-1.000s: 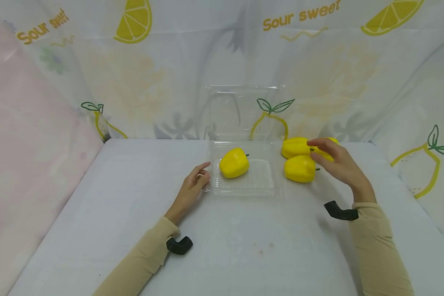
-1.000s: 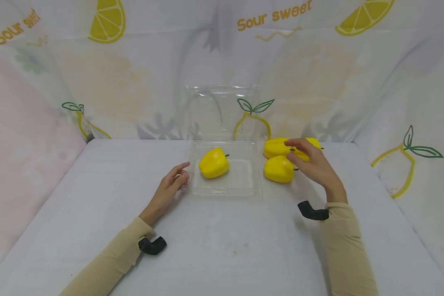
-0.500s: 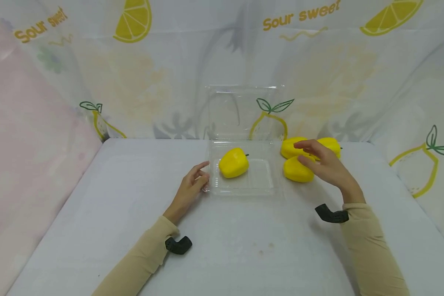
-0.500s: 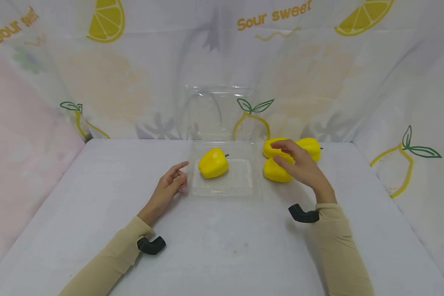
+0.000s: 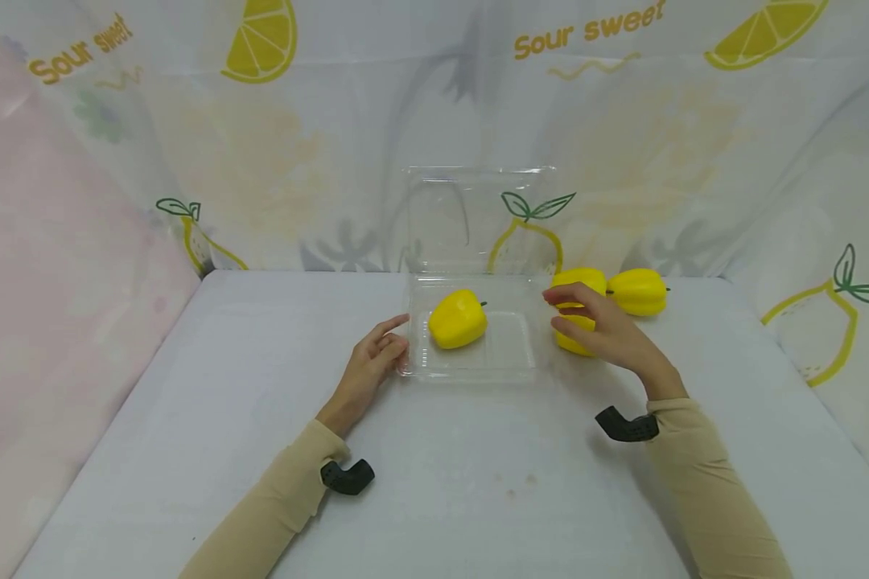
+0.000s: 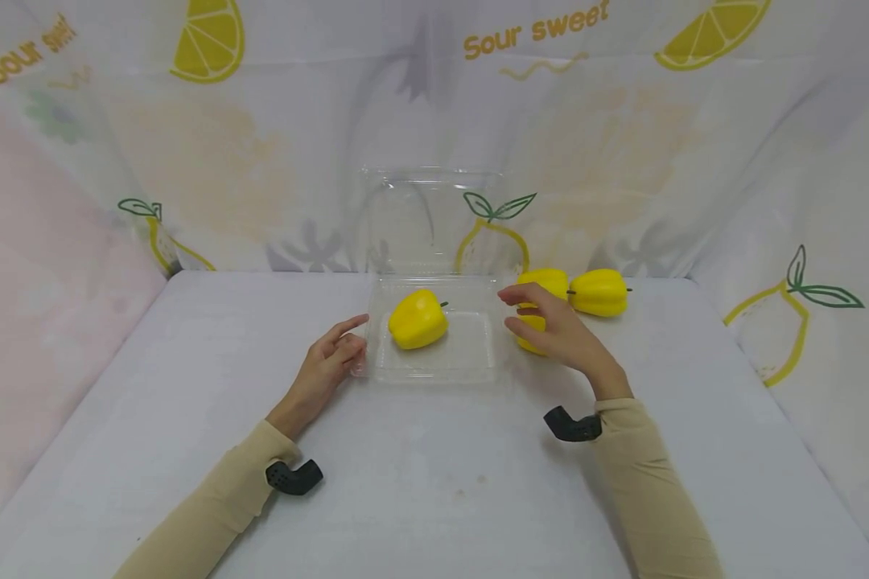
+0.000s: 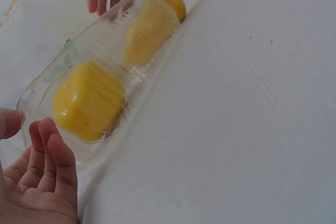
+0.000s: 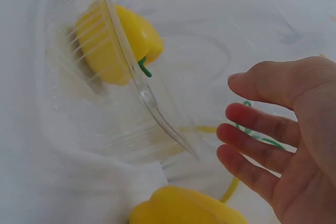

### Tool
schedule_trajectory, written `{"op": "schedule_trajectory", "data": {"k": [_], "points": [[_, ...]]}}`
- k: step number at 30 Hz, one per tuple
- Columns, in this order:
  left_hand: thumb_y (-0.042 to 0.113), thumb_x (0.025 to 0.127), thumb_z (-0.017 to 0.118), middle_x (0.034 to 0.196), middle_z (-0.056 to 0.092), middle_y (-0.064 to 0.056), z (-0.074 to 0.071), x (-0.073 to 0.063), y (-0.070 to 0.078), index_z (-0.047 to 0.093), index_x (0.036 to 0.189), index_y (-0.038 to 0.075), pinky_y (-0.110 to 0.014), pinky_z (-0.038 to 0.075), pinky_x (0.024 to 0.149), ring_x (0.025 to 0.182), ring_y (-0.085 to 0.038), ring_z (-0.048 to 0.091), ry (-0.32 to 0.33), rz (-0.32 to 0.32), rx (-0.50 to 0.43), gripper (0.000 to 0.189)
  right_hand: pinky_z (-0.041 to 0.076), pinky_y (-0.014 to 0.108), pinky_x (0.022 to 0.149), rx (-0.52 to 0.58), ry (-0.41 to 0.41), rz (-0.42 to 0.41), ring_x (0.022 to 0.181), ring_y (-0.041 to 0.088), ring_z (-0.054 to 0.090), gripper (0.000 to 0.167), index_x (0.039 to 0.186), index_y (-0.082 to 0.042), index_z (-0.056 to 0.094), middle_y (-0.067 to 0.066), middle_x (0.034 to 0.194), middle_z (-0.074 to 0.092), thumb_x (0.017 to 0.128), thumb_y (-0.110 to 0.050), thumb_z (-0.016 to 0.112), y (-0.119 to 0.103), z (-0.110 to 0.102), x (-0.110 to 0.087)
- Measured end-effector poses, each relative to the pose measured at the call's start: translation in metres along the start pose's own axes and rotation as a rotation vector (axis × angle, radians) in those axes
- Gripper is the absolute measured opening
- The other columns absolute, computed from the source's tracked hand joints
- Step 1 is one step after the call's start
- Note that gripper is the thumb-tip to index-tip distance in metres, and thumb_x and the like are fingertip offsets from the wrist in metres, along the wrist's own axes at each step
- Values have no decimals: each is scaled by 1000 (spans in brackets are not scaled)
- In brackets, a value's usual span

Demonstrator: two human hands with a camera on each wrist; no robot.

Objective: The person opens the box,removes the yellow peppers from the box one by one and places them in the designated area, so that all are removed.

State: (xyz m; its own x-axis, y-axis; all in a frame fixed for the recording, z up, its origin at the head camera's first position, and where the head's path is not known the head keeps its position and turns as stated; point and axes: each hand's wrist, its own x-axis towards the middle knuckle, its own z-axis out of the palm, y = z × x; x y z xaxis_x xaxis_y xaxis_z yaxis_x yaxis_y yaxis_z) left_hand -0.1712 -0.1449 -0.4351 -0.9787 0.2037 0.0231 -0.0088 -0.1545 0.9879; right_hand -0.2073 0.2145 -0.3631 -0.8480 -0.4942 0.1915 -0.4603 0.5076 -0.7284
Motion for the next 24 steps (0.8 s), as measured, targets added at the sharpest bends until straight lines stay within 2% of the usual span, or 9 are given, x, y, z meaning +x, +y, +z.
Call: {"op": "schedule_trajectory", "data": {"k": [4,9,11,16,24], "points": [[16,95,56,79,55,4,0,0,-1,40,141,6,-16,47,66,69,-7,51,0,0,-1,50,43,45,101,19,-25,-12,117,27,51,41,130,-2,48,10,132,52,92,-10,61,-6,7,3],[15,95,56,78,56,4,-1,0,-3,39,141,5,-16,47,65,68,-7,52,-3,-3,-5,49,43,48,100,13,-51,-33,118,30,50,43,129,5,45,17,133,50,90,-4,61,-29,13,6],[15,96,55,79,56,4,-1,0,-3,39,141,5,-16,47,65,68,-7,52,-6,-5,-8,49,44,47,100,18,-55,-38,119,30,49,44,130,3,45,14,133,50,90,-7,62,-26,15,8],[14,96,55,79,57,5,-1,0,-4,39,141,6,-16,47,65,69,-7,52,-5,-8,-17,49,44,45,101,15,-67,-56,122,28,48,48,133,-8,44,6,136,49,91,-18,63,-2,22,15],[14,95,56,79,57,5,1,0,-1,41,140,6,-15,47,65,68,-7,52,5,-13,-14,48,44,47,99,-21,-66,-74,122,31,47,48,133,-6,43,11,136,48,90,-11,63,-9,27,16]]}}
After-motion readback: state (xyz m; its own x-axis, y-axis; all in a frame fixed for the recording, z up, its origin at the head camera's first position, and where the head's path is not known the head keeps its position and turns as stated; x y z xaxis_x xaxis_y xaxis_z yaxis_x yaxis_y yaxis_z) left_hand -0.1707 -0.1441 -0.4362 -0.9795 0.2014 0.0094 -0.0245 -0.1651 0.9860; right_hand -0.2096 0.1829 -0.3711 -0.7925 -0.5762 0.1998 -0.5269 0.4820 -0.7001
